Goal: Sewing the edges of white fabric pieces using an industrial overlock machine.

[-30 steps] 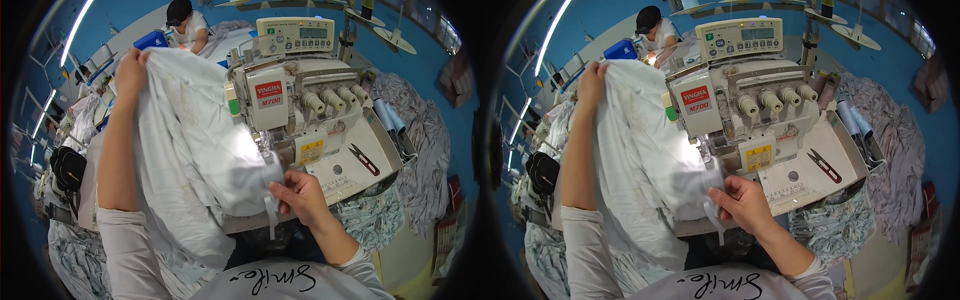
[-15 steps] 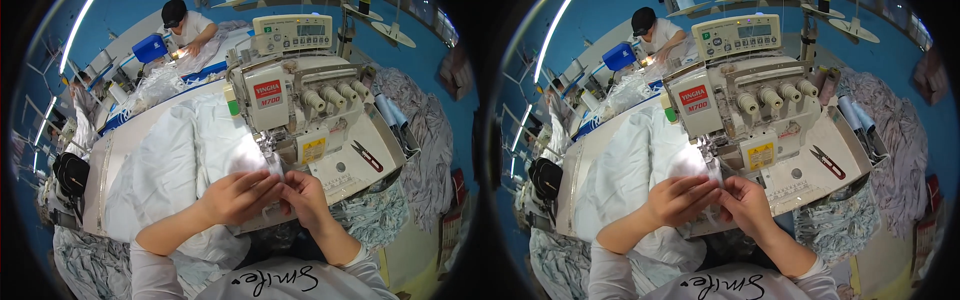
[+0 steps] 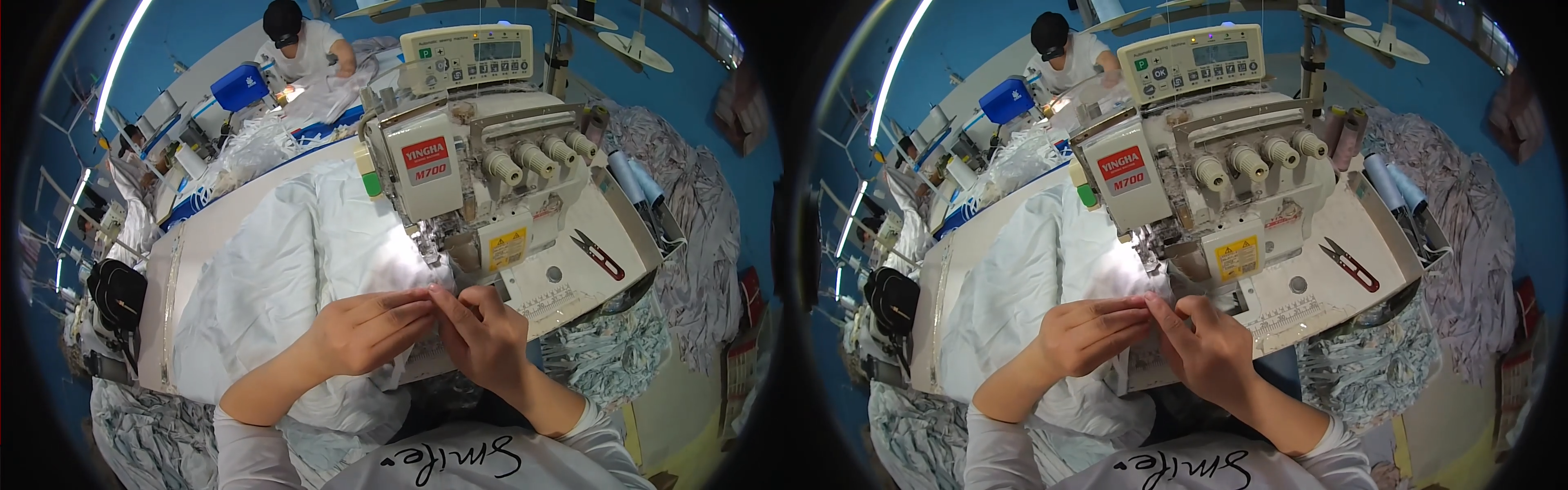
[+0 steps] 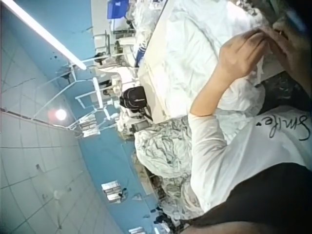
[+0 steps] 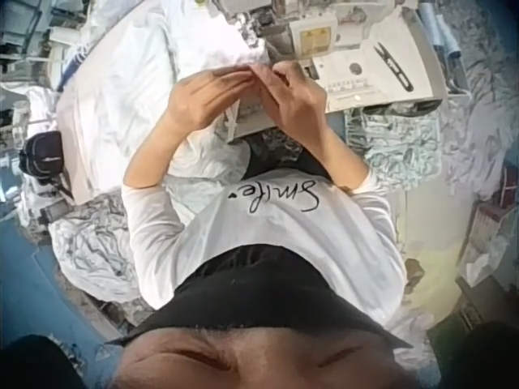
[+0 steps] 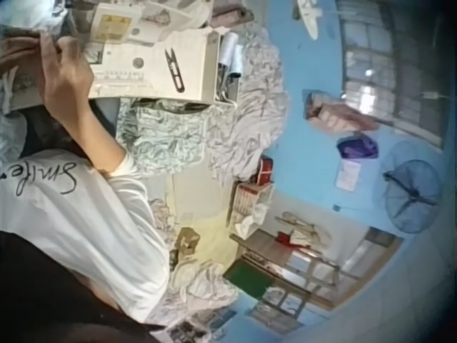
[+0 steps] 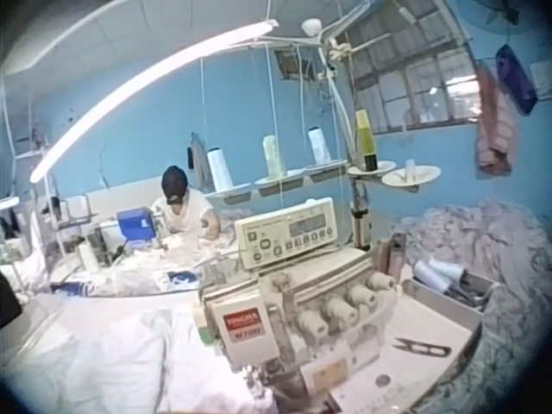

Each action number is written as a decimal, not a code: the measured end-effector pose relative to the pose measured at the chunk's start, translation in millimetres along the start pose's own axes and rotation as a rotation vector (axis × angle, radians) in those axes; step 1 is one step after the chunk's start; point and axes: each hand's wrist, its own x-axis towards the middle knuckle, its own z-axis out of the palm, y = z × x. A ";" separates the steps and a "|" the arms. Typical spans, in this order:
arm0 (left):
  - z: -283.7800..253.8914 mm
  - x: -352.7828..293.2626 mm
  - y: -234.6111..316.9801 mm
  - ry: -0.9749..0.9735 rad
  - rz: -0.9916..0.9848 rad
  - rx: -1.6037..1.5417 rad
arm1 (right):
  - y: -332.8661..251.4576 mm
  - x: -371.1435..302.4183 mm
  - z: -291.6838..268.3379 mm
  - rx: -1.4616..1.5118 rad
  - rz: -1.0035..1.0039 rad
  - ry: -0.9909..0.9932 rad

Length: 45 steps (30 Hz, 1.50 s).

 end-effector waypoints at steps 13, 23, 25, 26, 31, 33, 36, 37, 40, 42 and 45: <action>-7.5 14.1 -26.8 -0.075 -0.256 -0.131 | -21.5 -17.3 13.8 0.104 -0.216 0.037; -14.8 6.8 -50.5 -0.048 -0.521 -0.142 | -34.7 -61.7 47.4 0.358 -0.165 -0.486; -23.3 -1.9 -49.2 -0.033 -0.563 -0.232 | -29.0 -62.3 4.7 0.437 -0.042 -0.620; -24.4 -5.3 -50.8 -0.036 -0.547 -0.263 | -17.7 -74.0 -13.4 0.456 0.002 -0.702; -34.6 -6.4 -39.6 -0.004 -0.676 -0.451 | -21.8 -73.5 -54.3 0.300 0.367 -0.687; -30.9 -8.1 -39.5 -0.007 -0.759 -0.480 | -47.2 -46.4 -40.9 0.345 0.552 -0.143; -24.8 -5.9 -39.9 0.153 -0.774 -0.380 | -37.6 -37.2 6.8 0.136 0.288 -0.155; -24.9 -6.0 -41.4 0.166 -0.666 -0.228 | -30.2 -41.6 12.3 0.135 0.287 -0.150; -36.2 -17.0 -43.7 0.107 -0.468 -0.078 | -13.8 -63.3 7.4 0.111 0.122 -0.406; -34.0 -23.5 -40.3 -0.008 -0.348 -0.114 | -7.6 -86.3 -8.1 0.372 0.113 -0.634; -30.6 -25.5 -15.7 -0.100 -0.299 -0.187 | 2.7 -132.3 -21.5 0.606 0.594 -1.131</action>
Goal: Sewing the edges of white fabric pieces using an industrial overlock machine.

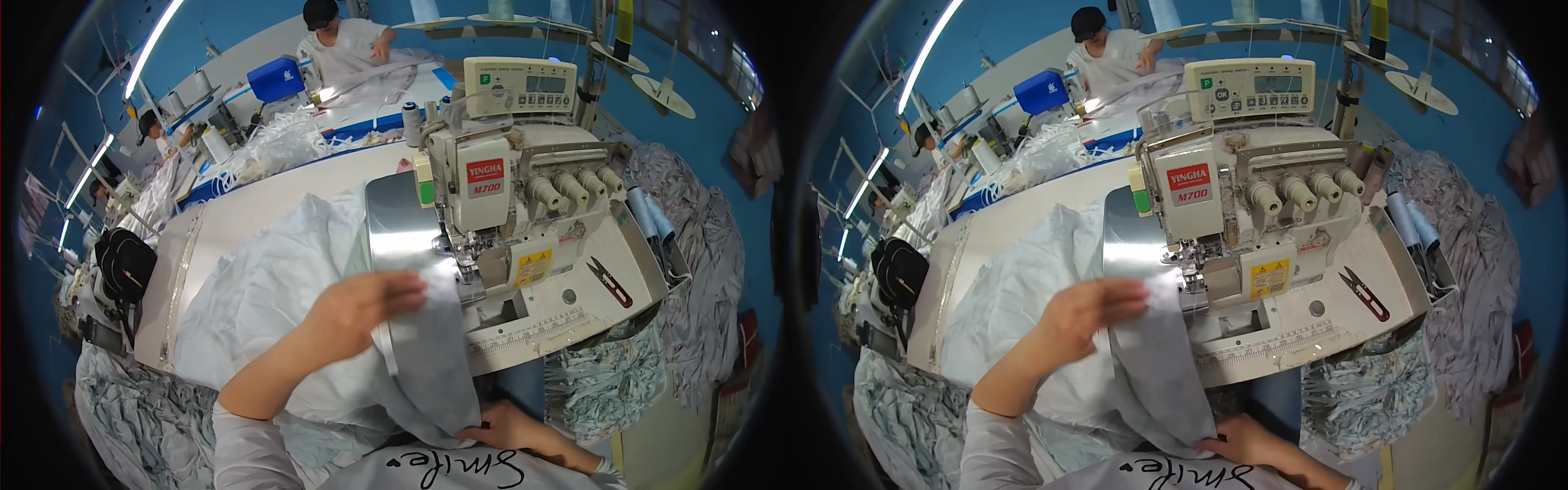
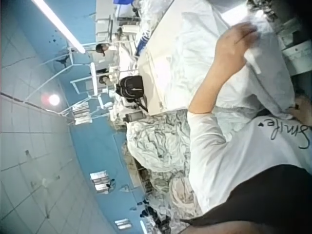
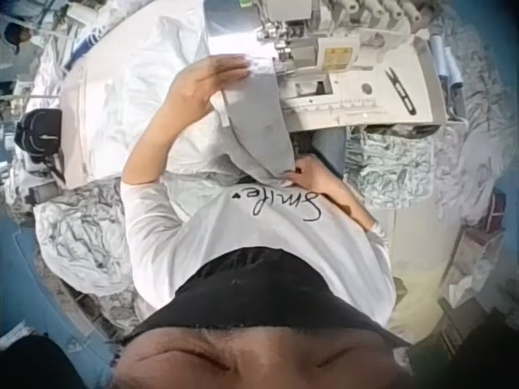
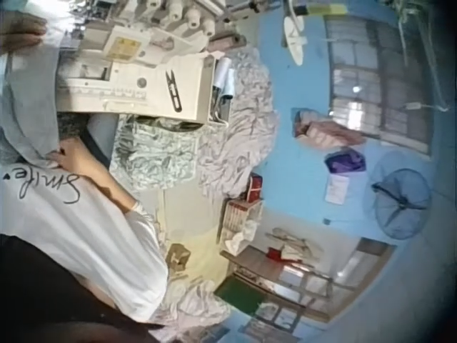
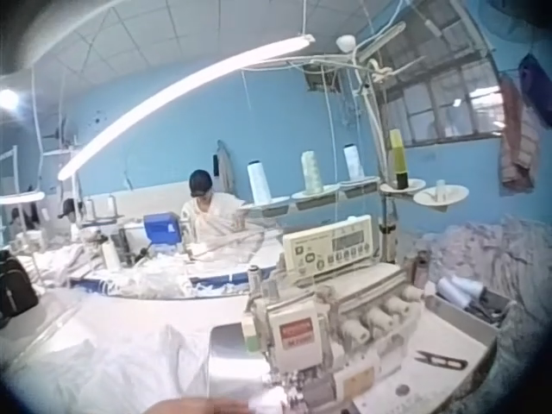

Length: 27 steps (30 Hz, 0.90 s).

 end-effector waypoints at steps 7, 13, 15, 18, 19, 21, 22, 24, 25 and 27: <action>11.1 1.2 29.0 -0.022 -0.022 0.155 | -49.9 -2.1 -36.7 -0.064 -0.042 0.325; 15.2 11.6 24.1 -0.010 -0.008 0.144 | -108.3 31.0 -68.1 0.715 -0.029 0.527; 16.6 18.4 24.7 -0.016 -0.001 0.144 | -107.5 38.0 -68.2 0.776 -0.017 0.487; 17.8 27.1 23.2 -0.039 0.017 0.173 | -91.3 47.2 -66.8 0.838 -0.039 0.470; 18.8 28.9 22.0 -0.044 0.017 0.175 | -87.5 48.0 -66.3 0.839 -0.074 0.496; 19.0 29.2 20.9 -0.052 0.011 0.181 | -89.7 50.7 -65.9 0.842 -0.068 0.533; 19.0 28.8 20.4 -0.056 0.001 0.183 | -90.2 51.6 -65.8 0.843 -0.061 0.573; 20.3 28.1 19.7 -0.061 -0.008 0.184 | -88.3 52.3 -65.9 0.845 -0.075 0.569; 21.9 27.7 20.0 -0.041 -0.029 0.154 | -87.1 52.6 -66.0 0.845 -0.088 0.566; 22.6 27.7 20.9 -0.023 -0.052 0.123 | -84.5 52.3 -66.2 0.859 -0.114 0.568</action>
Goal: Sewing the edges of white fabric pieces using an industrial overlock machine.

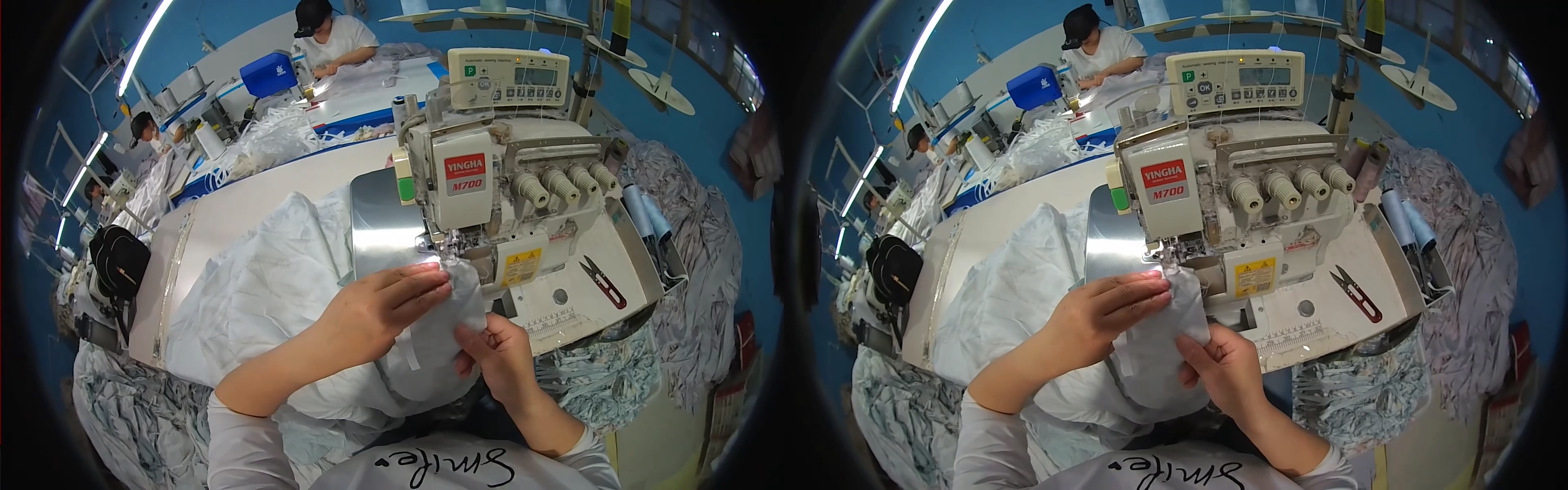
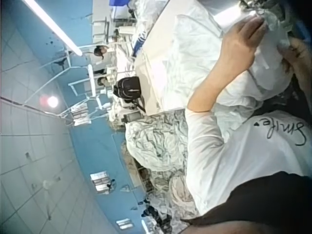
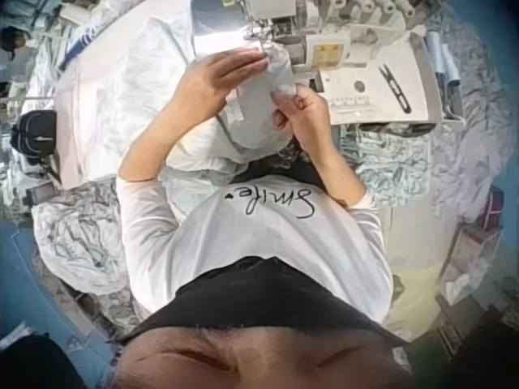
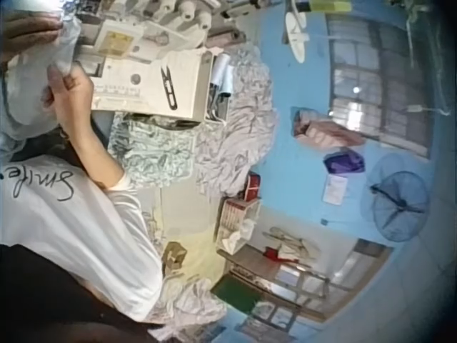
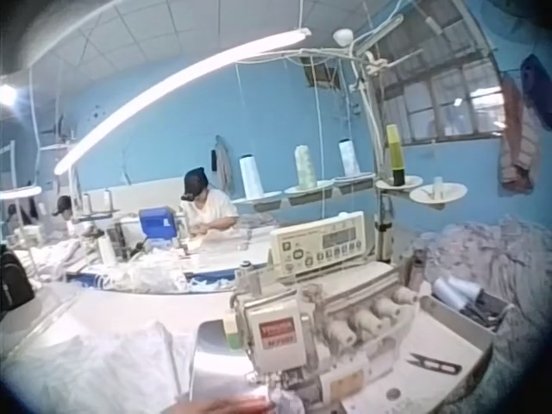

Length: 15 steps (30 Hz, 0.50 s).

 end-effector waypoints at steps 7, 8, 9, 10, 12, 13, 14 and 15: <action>-7.0 1.9 -0.5 -0.082 -0.077 -0.081 | -3.0 2.4 -3.4 0.012 -0.015 -0.030; -8.2 3.5 -1.9 -0.079 -0.079 -0.107 | -4.4 2.7 -3.2 0.012 -0.015 -0.030; -8.0 4.7 -5.3 -0.078 -0.079 -0.108 | -5.8 2.9 -2.8 0.002 -0.014 -0.031; -6.7 5.5 -11.1 -0.054 -0.088 -0.130 | -7.1 3.5 -2.3 -0.008 -0.014 -0.032; -5.6 7.3 -23.5 -0.021 -0.163 -0.234 | -9.0 5.8 -1.0 0.000 -0.010 -0.031; -6.3 9.7 -30.2 -0.021 -0.162 -0.235 | -10.1 7.1 -0.4 0.007 -0.008 -0.028; -8.1 12.2 -36.9 -0.018 -0.144 -0.151 | -11.4 8.0 0.6 0.006 -0.008 -0.029; -8.8 14.9 -44.0 -0.015 -0.125 -0.067 | -12.8 8.9 1.4 0.005 -0.012 -0.034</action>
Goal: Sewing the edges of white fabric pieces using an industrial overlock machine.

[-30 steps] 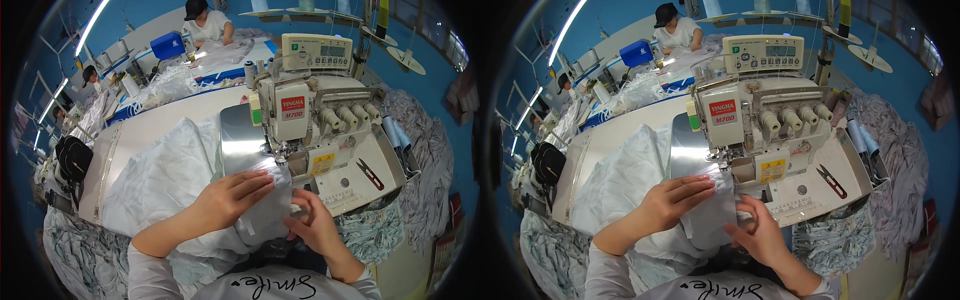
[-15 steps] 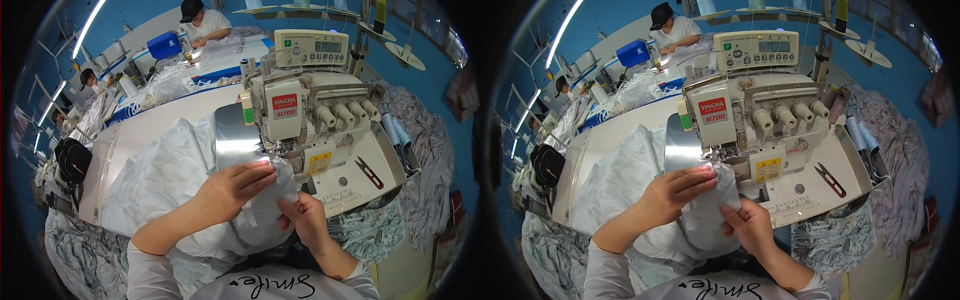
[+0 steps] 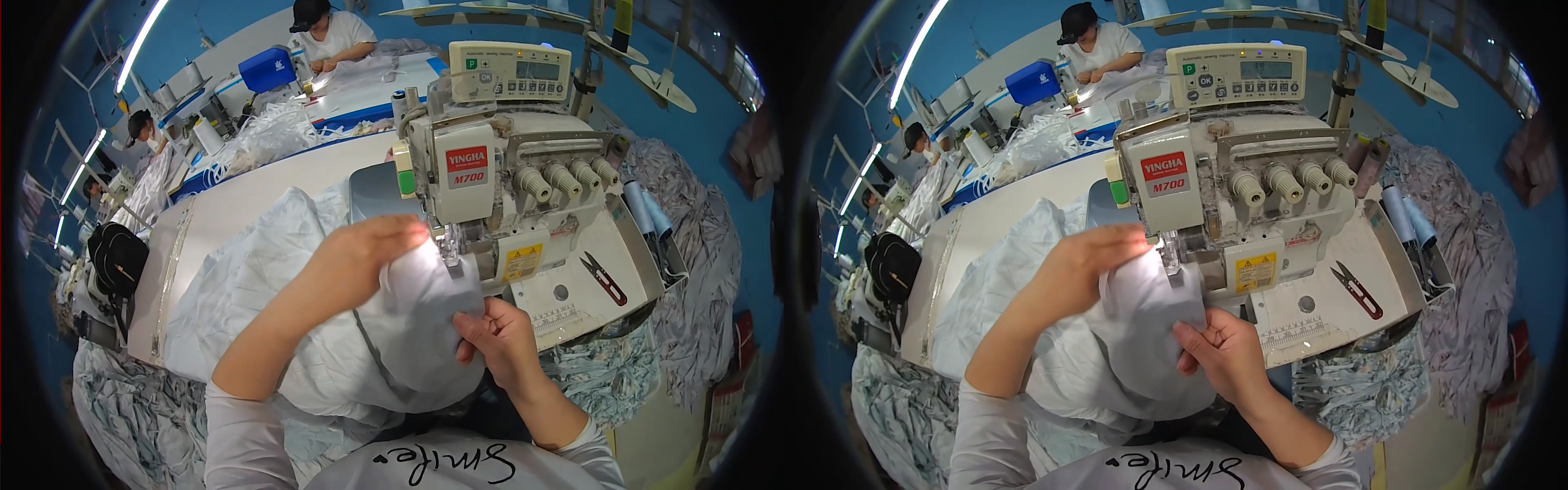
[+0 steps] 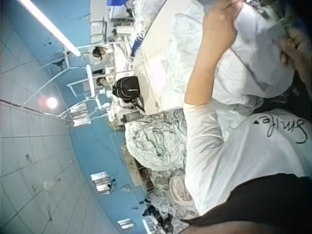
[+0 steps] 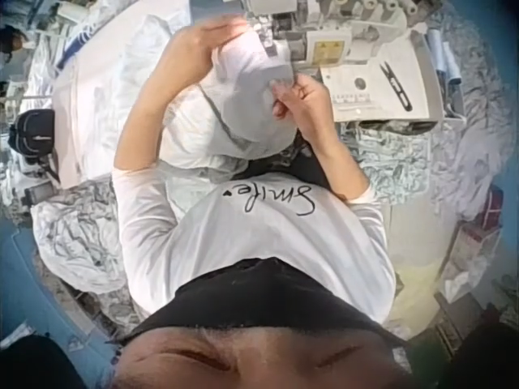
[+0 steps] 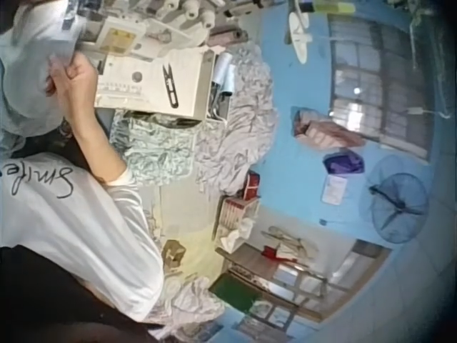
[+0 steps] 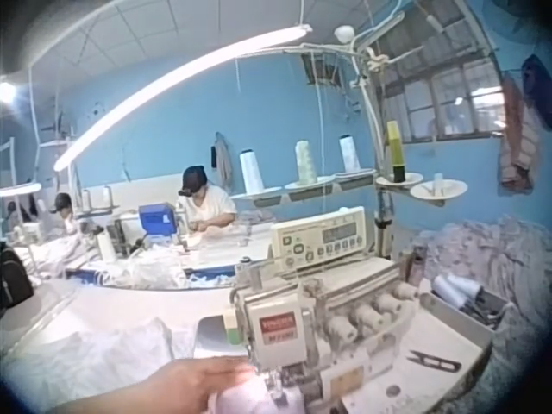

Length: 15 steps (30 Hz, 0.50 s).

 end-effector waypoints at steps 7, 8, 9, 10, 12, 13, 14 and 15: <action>-3.9 24.3 -41.1 -0.009 -0.068 0.189 | -4.5 5.7 0.2 -0.013 -0.021 -0.017; -3.6 26.5 -45.6 -0.002 -0.093 0.211 | -4.1 6.2 -0.7 -0.013 -0.023 -0.017; -3.1 27.8 -48.4 0.000 -0.092 0.213 | -3.8 6.5 -2.4 0.011 -0.021 -0.032; -2.8 28.9 -50.5 0.029 -0.127 0.276 | -3.9 7.1 -3.3 0.034 -0.018 -0.047; 2.6 28.7 -55.8 0.061 -0.162 0.330 | -4.1 9.0 -3.9 0.054 -0.014 -0.055; 4.9 27.8 -58.8 0.089 -0.199 0.375 | -4.3 10.3 -3.6 0.075 -0.009 -0.066; 6.3 26.6 -61.4 0.125 -0.241 0.424 | -4.9 11.2 -3.5 0.064 -0.011 -0.074; 8.7 24.7 -63.7 0.139 -0.250 0.425 | -4.0 11.1 -3.1 0.065 -0.007 -0.063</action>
